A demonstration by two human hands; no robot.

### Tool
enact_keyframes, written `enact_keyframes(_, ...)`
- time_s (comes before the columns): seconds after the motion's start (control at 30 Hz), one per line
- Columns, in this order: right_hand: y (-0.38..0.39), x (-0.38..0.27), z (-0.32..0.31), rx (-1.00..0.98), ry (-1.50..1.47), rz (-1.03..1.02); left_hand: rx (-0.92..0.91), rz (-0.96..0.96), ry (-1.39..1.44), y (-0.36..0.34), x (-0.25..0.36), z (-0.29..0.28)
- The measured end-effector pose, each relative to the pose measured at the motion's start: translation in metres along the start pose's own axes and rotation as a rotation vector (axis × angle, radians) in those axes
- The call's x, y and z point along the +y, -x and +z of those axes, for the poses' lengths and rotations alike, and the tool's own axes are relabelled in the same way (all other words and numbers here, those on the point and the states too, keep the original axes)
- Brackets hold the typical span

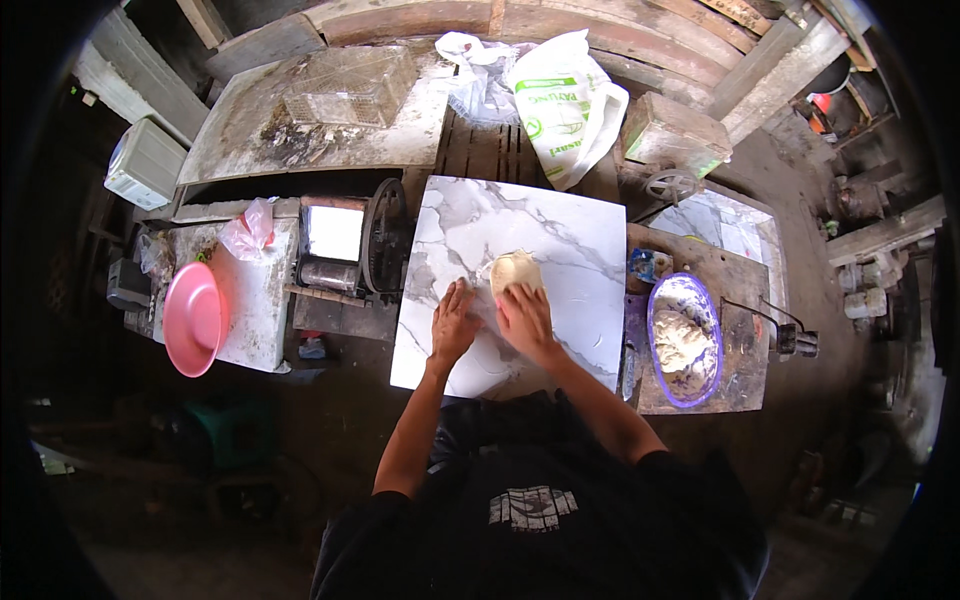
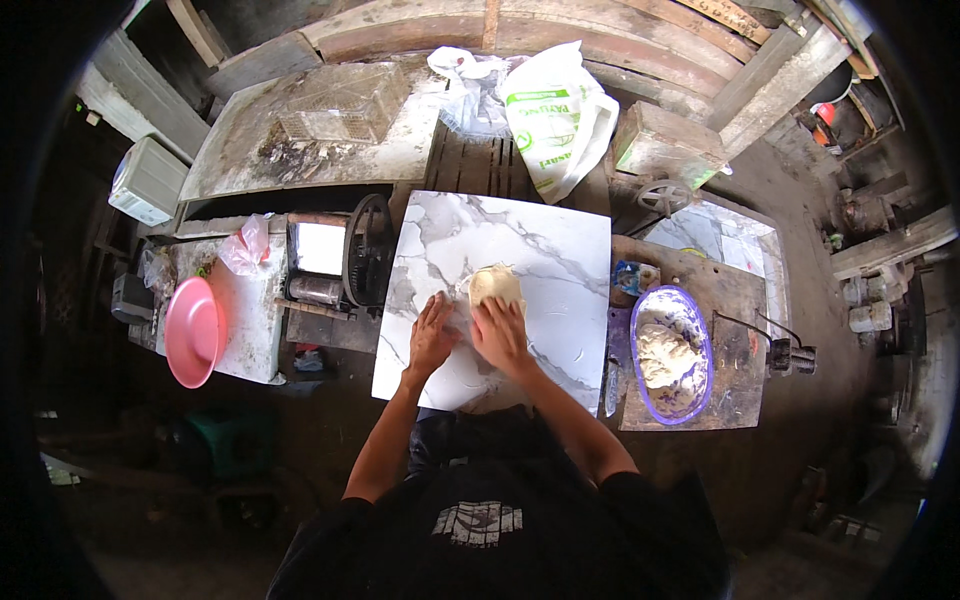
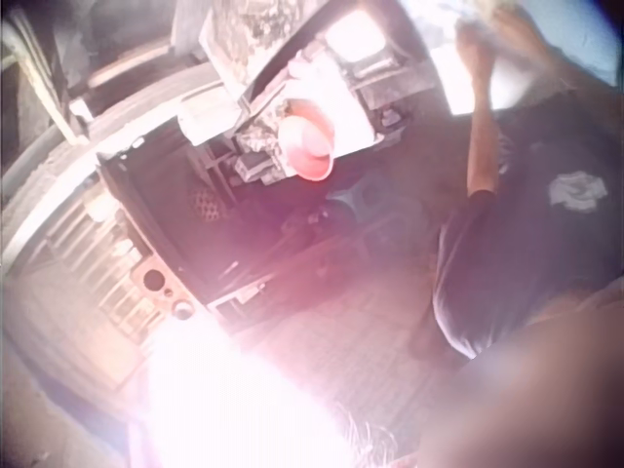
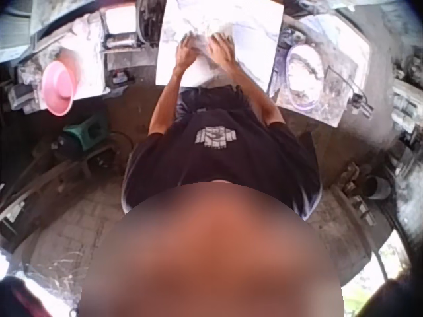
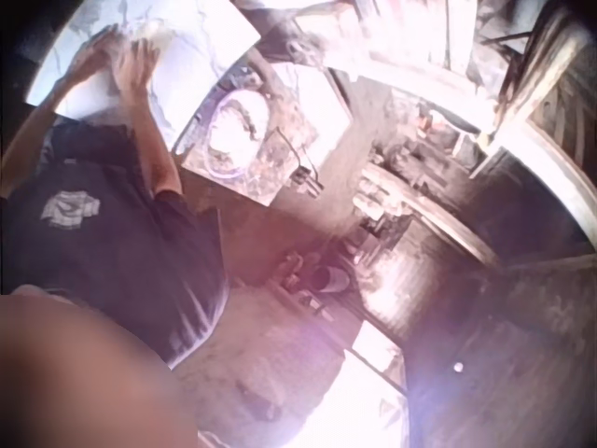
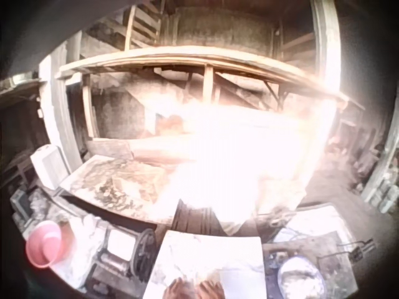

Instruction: The person kneads a piece of dough by hand on a white tiled surface, occasionally picking up a small red cup.

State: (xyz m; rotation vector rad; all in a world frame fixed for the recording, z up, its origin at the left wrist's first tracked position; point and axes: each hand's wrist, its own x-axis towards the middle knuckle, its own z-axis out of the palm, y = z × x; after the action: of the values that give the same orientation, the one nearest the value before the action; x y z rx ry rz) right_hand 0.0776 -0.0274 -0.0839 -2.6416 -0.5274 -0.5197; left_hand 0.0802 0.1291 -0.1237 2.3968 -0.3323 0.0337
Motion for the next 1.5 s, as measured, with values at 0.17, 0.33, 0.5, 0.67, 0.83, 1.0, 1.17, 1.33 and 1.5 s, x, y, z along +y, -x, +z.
enact_keyframes(0.17,0.018,-0.011,-0.001,0.012,0.040,0.036,-0.022,-0.022,0.003,0.005,0.003,-0.003)
enact_keyframes(0.33,-0.005,-0.029,0.002,-0.247,0.098,0.255,0.000,-0.014,0.021,0.020,0.007,-0.006)
enact_keyframes(0.5,-0.077,-0.017,0.015,-0.379,0.066,0.255,0.026,0.047,0.000,0.024,-0.003,0.005)
enact_keyframes(0.67,-0.071,0.016,0.031,-0.026,-0.027,0.151,0.007,0.029,-0.039,0.016,0.002,0.005)
enact_keyframes(0.83,0.015,-0.010,0.004,-0.228,-0.282,0.199,-0.029,0.010,-0.002,0.017,-0.004,-0.003)
enact_keyframes(1.0,0.040,-0.013,-0.001,-0.082,-0.127,0.005,-0.083,0.016,-0.031,0.014,-0.004,-0.012)
enact_keyframes(1.17,-0.002,-0.024,0.008,-0.059,-0.031,0.090,-0.028,0.016,-0.019,0.016,-0.005,-0.010)
enact_keyframes(1.33,-0.068,-0.011,0.012,0.080,0.043,0.105,-0.012,0.013,0.007,0.025,0.004,-0.008)
enact_keyframes(1.5,-0.106,0.005,0.035,0.132,0.131,0.125,0.015,0.022,-0.018,0.034,0.009,-0.004)
